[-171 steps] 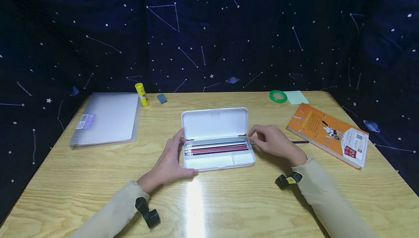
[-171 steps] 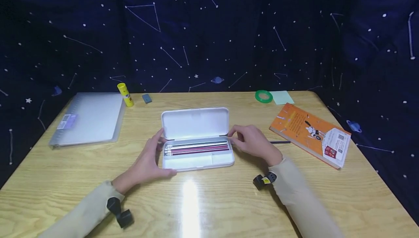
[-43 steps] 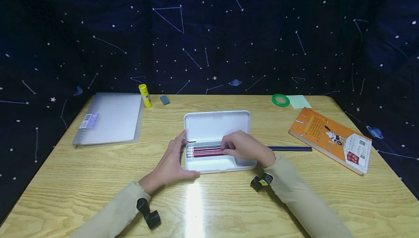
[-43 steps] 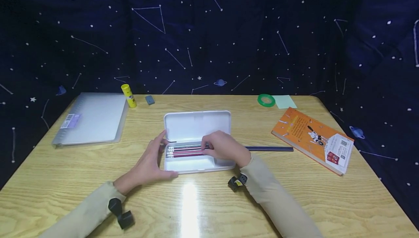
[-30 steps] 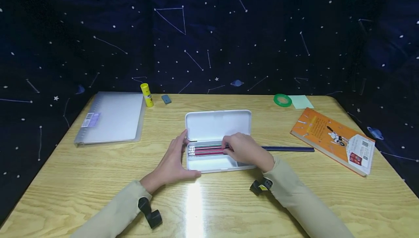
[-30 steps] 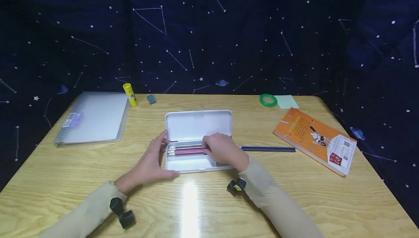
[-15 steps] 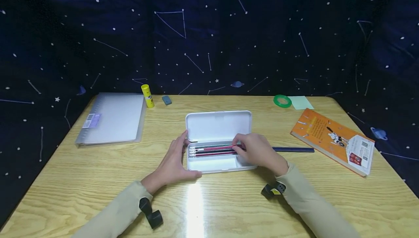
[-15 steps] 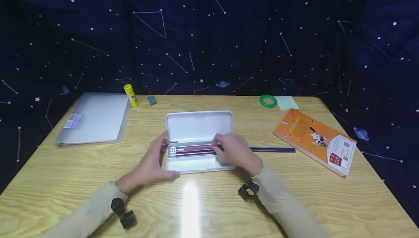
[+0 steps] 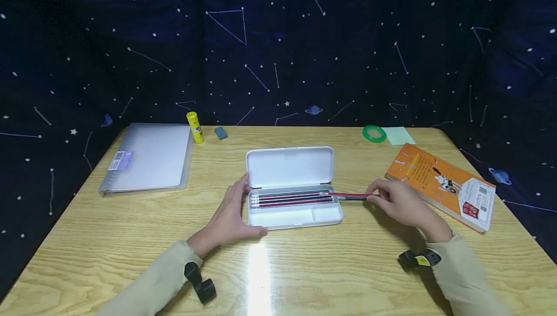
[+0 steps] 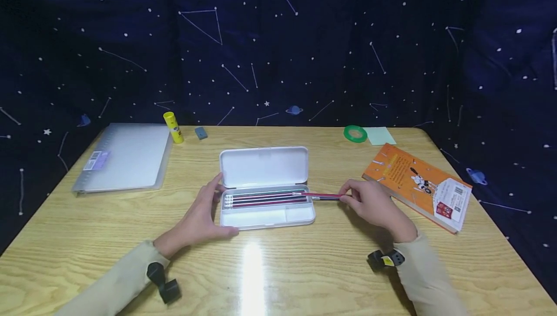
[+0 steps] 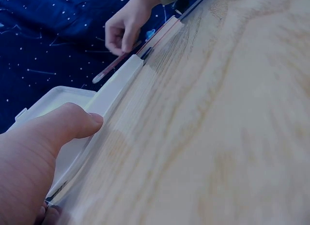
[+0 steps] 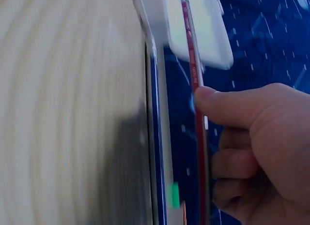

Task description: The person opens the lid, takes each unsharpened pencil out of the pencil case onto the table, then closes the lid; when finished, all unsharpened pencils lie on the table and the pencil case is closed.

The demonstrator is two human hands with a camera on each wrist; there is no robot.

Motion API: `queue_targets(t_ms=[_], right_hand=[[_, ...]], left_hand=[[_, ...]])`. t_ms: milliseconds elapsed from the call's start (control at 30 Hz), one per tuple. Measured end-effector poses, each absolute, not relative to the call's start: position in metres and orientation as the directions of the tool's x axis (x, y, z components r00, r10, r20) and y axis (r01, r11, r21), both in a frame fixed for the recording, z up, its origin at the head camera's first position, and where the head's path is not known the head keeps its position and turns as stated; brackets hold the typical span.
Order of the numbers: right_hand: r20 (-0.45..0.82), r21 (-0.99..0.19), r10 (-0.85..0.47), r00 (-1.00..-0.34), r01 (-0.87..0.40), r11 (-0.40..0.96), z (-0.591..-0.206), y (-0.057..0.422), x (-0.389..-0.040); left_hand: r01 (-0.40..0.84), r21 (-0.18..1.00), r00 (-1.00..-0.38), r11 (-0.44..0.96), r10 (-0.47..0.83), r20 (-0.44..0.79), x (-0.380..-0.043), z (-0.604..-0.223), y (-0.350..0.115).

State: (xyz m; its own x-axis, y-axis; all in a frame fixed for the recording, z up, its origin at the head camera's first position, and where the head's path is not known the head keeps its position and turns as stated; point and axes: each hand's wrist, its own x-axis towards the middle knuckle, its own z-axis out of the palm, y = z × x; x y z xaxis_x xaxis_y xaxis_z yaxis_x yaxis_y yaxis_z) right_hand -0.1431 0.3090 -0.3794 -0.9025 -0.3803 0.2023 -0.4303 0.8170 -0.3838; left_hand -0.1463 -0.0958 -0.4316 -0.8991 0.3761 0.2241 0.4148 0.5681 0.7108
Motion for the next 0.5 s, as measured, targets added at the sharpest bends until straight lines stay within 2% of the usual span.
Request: queue_targets(t_ms=[233, 500], right_hand=[[0.167, -0.445, -0.399, -0.902, -0.430, 0.785, -0.388, 0.348, -0.141], [0.134, -0.479, -0.376, -0.917, -0.392, 0.786, -0.393, 0.350, -0.145]], left_hand=[[0.418, 0.714, -0.897, 0.561, 0.379, 0.227, -0.148, -0.431, -0.095], [0.417, 0.709, -0.898, 0.569, 0.378, 0.225, -0.147, -0.432, -0.096]])
